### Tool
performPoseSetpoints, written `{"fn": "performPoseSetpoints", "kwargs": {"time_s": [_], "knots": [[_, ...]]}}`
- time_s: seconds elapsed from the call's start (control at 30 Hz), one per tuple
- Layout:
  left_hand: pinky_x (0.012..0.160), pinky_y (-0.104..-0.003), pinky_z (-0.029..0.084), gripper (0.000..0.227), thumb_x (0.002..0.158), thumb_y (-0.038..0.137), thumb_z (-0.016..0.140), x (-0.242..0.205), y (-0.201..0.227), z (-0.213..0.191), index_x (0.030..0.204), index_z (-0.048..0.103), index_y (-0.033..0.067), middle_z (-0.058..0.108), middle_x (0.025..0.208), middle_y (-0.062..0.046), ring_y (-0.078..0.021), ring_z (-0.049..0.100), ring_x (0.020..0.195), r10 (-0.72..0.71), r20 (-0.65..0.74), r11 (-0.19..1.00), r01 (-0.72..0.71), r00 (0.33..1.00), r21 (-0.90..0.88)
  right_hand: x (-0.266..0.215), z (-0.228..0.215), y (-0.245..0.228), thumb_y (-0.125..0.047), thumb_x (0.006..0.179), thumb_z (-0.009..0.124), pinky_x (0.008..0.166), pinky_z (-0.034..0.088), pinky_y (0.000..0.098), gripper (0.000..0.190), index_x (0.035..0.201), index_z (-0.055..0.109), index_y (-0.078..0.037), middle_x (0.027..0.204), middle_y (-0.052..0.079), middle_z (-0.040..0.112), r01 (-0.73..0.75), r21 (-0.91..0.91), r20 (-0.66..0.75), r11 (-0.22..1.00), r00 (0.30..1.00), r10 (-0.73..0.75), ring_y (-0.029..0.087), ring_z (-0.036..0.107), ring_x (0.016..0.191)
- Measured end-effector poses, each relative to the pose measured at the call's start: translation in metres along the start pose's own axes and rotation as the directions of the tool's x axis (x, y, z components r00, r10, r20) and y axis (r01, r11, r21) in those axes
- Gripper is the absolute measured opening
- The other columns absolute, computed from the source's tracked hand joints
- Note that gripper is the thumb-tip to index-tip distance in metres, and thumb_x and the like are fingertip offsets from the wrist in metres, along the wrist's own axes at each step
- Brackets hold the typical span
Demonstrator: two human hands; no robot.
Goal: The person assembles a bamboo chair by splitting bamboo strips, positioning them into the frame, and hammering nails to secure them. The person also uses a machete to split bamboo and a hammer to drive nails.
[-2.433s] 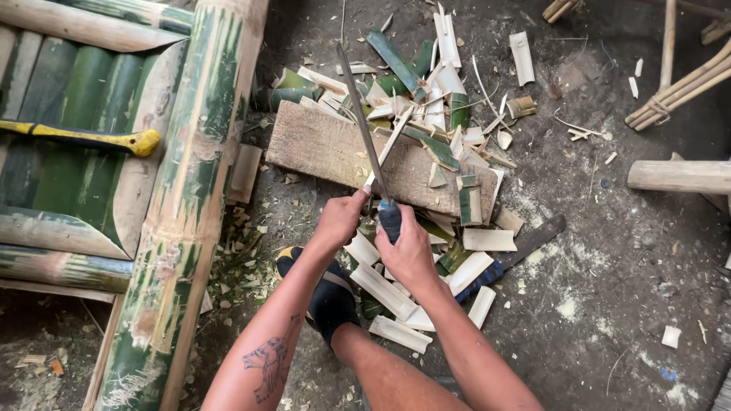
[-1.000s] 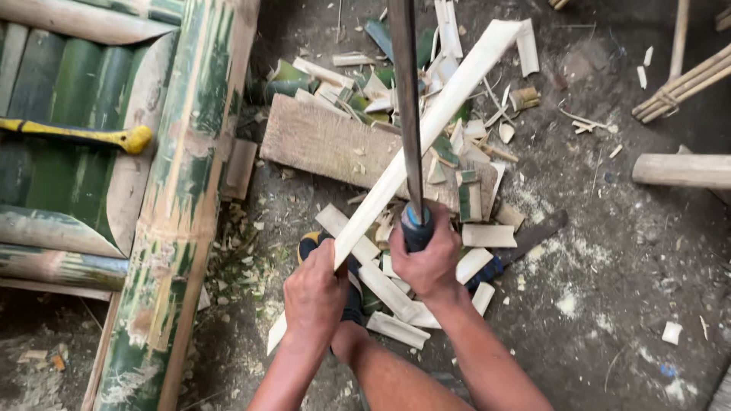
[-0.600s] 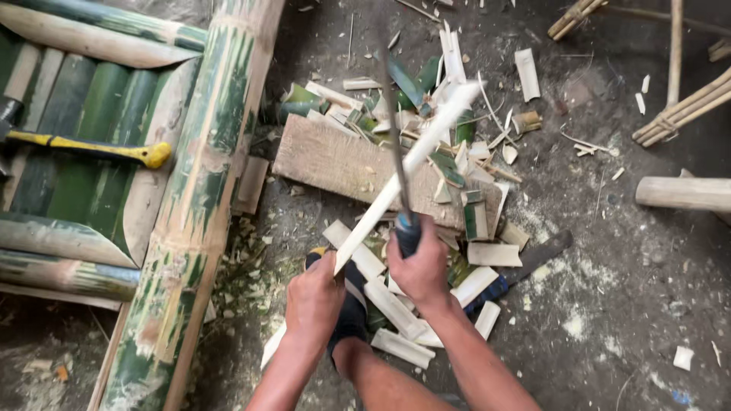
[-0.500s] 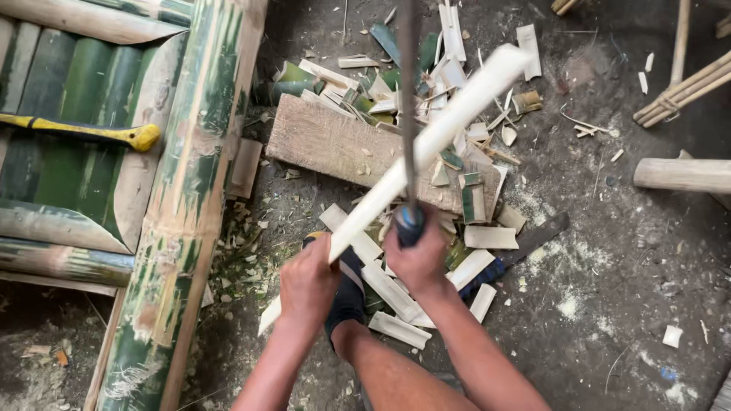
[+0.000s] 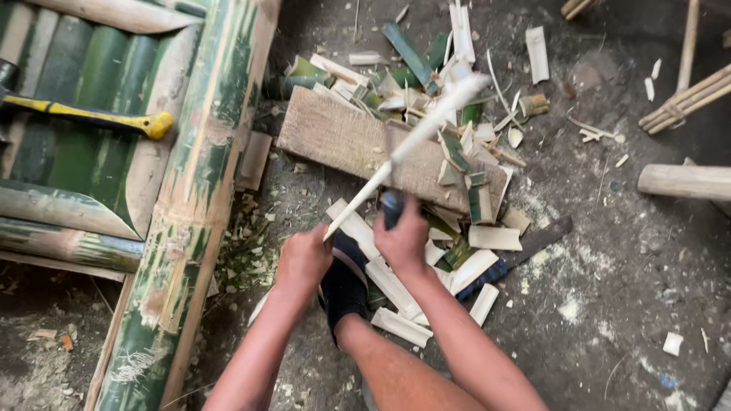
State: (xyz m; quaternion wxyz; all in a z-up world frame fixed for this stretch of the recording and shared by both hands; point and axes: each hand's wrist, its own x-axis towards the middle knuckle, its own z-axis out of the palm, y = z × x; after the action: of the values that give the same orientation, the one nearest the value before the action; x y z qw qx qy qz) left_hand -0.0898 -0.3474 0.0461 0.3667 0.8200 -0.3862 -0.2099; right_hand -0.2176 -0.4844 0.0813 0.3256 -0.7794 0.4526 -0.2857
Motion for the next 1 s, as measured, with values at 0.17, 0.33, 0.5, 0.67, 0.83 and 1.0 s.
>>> {"fn": "performPoseSetpoints", "kwargs": {"time_s": [0.17,0.33,0.5,0.67,0.83,1.0], "knots": [[0.077,-0.056,0.054,0.025,0.084,0.027,0.079,0.034,-0.014,0.0,0.095,0.078,0.0039,0.07,0.085,-0.03,-0.0488,0.067,0.086,-0.163,0.211,0.986,0.168,0.964,-0.005,0.028,0.029,0.002,-0.019,0.082,0.073,0.073,0.054,0.0532,0.033,0.108,0.061,-0.002,0.085,0.027,0.071,-0.092,-0.129,0.095,0.987,0.99,0.104,0.047,0.07,0.084],[0.078,-0.052,0.058,0.032,0.088,0.029,0.076,0.025,-0.015,-0.001,0.094,0.074,-0.0024,0.072,0.081,-0.029,-0.0435,0.076,0.082,-0.372,0.364,0.917,0.4,0.854,-0.001,-0.001,0.011,-0.001,-0.022,0.085,0.069,0.071,0.056,0.0509,0.029,0.107,0.061,-0.003,0.081,0.024,0.072,-0.127,-0.102,0.06,0.987,0.989,0.133,0.043,0.073,0.08],[0.074,-0.052,0.056,0.034,0.087,0.029,0.078,0.025,-0.008,-0.005,0.09,0.076,-0.0043,0.069,0.077,-0.029,-0.044,0.072,0.078,-0.309,0.315,0.947,0.32,0.897,0.017,-0.004,0.01,-0.003,-0.021,0.085,0.07,0.069,0.057,0.0498,0.03,0.107,0.061,-0.003,0.08,0.022,0.071,-0.086,-0.085,0.021,0.993,0.996,0.088,0.041,0.074,0.077],[0.062,-0.048,0.06,0.033,0.088,0.028,0.074,0.023,-0.008,-0.013,0.085,0.069,-0.0046,0.071,0.068,-0.023,-0.0397,0.078,0.066,-0.391,0.441,0.874,0.476,0.808,-0.1,-0.002,0.032,0.033,-0.021,0.086,0.073,0.07,0.056,0.0504,0.032,0.11,0.061,-0.003,0.084,0.023,0.072,-0.051,-0.142,0.1,0.988,0.993,0.066,0.044,0.072,0.08],[0.076,-0.052,0.054,0.042,0.097,0.038,0.062,0.014,-0.011,-0.044,0.094,0.064,-0.0032,0.069,0.084,-0.026,-0.0451,0.07,0.085,-0.306,0.375,0.911,0.384,0.875,-0.153,-0.04,0.042,0.038,-0.017,0.083,0.075,0.087,0.048,0.0511,0.055,0.125,0.047,0.004,0.108,0.029,0.058,-0.013,-0.133,0.084,0.991,0.996,0.024,0.046,0.061,0.1],[0.09,-0.054,0.049,0.043,0.1,0.04,0.055,-0.018,-0.042,-0.136,0.119,0.054,0.0011,0.061,0.116,-0.025,-0.0433,0.062,0.105,-0.238,0.285,0.971,0.231,0.928,0.058,-0.046,0.043,-0.022,-0.013,0.083,0.076,0.104,0.036,0.0522,0.055,0.125,0.046,0.006,0.12,0.026,0.045,0.327,-0.271,0.071,0.905,0.945,-0.321,0.044,0.046,0.117]]}}
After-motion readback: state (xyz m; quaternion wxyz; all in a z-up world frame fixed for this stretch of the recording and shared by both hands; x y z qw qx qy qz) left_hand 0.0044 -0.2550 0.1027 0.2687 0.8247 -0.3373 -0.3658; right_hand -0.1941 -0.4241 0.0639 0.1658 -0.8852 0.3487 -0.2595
